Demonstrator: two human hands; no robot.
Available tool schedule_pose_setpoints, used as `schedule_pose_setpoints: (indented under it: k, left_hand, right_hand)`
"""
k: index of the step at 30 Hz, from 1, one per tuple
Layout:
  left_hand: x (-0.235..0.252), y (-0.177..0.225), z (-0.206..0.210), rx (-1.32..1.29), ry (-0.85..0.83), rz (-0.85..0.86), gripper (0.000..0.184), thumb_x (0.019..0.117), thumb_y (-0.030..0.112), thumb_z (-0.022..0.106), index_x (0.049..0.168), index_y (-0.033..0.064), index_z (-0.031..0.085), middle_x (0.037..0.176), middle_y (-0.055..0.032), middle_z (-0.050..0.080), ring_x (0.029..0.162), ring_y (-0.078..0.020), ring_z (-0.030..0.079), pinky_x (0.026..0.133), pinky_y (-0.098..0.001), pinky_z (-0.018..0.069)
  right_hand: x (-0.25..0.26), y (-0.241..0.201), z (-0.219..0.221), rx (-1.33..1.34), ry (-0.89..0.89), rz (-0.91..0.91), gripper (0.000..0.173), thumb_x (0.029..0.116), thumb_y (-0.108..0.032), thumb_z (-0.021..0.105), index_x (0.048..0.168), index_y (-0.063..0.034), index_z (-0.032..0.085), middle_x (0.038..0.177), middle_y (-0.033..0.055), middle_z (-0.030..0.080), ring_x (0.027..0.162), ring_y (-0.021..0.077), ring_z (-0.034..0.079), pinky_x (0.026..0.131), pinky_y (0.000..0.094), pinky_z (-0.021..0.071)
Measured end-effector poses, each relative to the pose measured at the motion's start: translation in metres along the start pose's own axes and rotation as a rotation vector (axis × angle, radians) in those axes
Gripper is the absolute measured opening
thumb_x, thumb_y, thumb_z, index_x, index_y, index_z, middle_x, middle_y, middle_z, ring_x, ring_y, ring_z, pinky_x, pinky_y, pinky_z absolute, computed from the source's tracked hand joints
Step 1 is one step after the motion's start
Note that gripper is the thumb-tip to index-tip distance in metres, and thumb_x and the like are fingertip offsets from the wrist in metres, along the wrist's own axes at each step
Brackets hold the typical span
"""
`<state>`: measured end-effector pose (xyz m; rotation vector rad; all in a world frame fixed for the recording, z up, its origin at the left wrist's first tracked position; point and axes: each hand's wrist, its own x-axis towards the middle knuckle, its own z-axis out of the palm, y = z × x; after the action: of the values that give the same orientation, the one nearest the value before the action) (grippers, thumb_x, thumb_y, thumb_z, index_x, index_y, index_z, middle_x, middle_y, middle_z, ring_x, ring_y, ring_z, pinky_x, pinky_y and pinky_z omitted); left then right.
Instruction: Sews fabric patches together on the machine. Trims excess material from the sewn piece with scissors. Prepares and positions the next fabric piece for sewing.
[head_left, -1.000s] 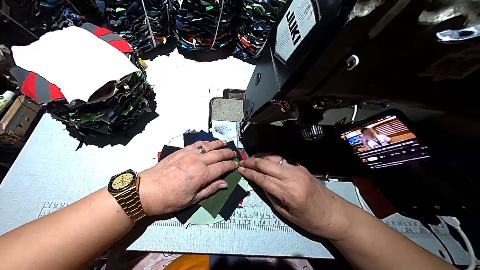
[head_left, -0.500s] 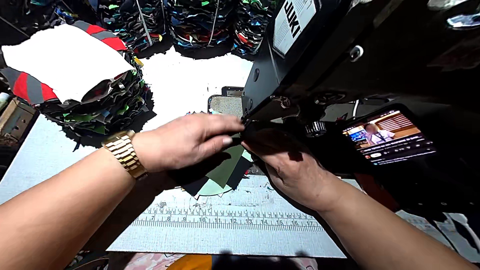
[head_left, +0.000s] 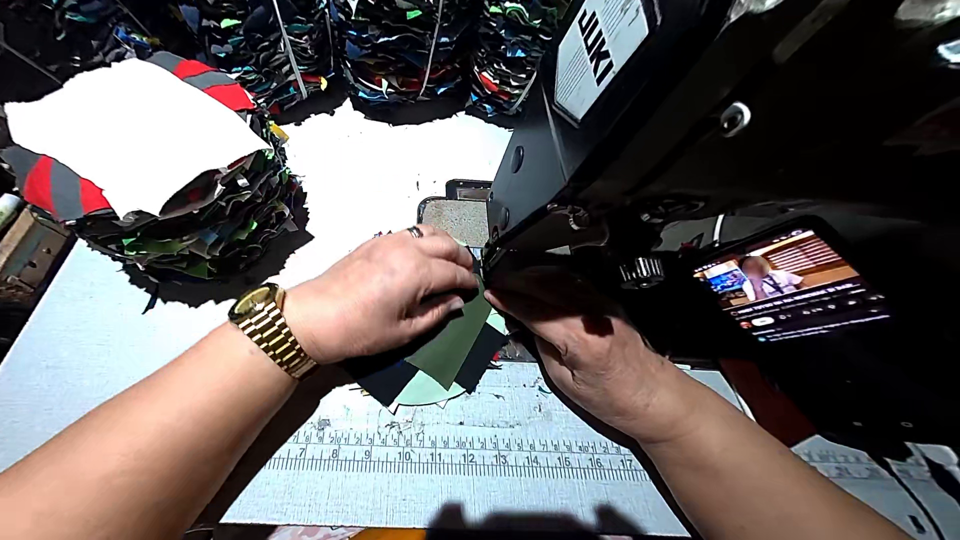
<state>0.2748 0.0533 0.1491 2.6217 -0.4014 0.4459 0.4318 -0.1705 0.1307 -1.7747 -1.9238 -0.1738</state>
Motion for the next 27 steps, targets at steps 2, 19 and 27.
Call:
schedule_pose_setpoints:
  k: [2, 19, 27]
  left_hand:
    - [-0.001, -0.001, 0.009, 0.012, -0.007, 0.031, 0.031, 0.1036, 0.028, 0.056, 0.116, 0.0084, 0.076, 0.125, -0.0078, 0.071, 0.129, -0.0237, 0.06, 0.112, -0.041, 0.0462]
    - [-0.004, 0.005, 0.013, 0.117, -0.011, 0.058, 0.034, 0.1059, 0.03, 0.051, 0.12, 0.0093, 0.074, 0.128, -0.0063, 0.069, 0.133, -0.0264, 0.057, 0.113, -0.044, 0.0447]
    - [-0.009, 0.011, 0.016, 0.101, -0.006, 0.042, 0.033, 0.1055, 0.028, 0.052, 0.12, 0.0078, 0.074, 0.129, -0.0075, 0.069, 0.132, -0.0254, 0.058, 0.112, -0.0398, 0.0464]
  right_hand:
    - [0.0, 0.0, -0.001, 0.009, -0.002, 0.001, 0.032, 0.0986, -0.003, 0.051, 0.123, -0.0041, 0.073, 0.125, 0.0115, 0.069, 0.121, 0.0238, 0.063, 0.105, 0.0369, 0.05]
    - [0.002, 0.002, -0.002, 0.037, 0.012, -0.006, 0.034, 0.0945, 0.003, 0.05, 0.118, -0.0017, 0.075, 0.121, 0.0129, 0.071, 0.12, 0.0224, 0.064, 0.105, 0.0322, 0.0502]
    - [0.001, 0.004, 0.0, 0.055, 0.042, -0.016, 0.032, 0.0939, 0.004, 0.051, 0.114, -0.0013, 0.076, 0.119, 0.013, 0.072, 0.118, 0.0226, 0.065, 0.104, 0.033, 0.0509]
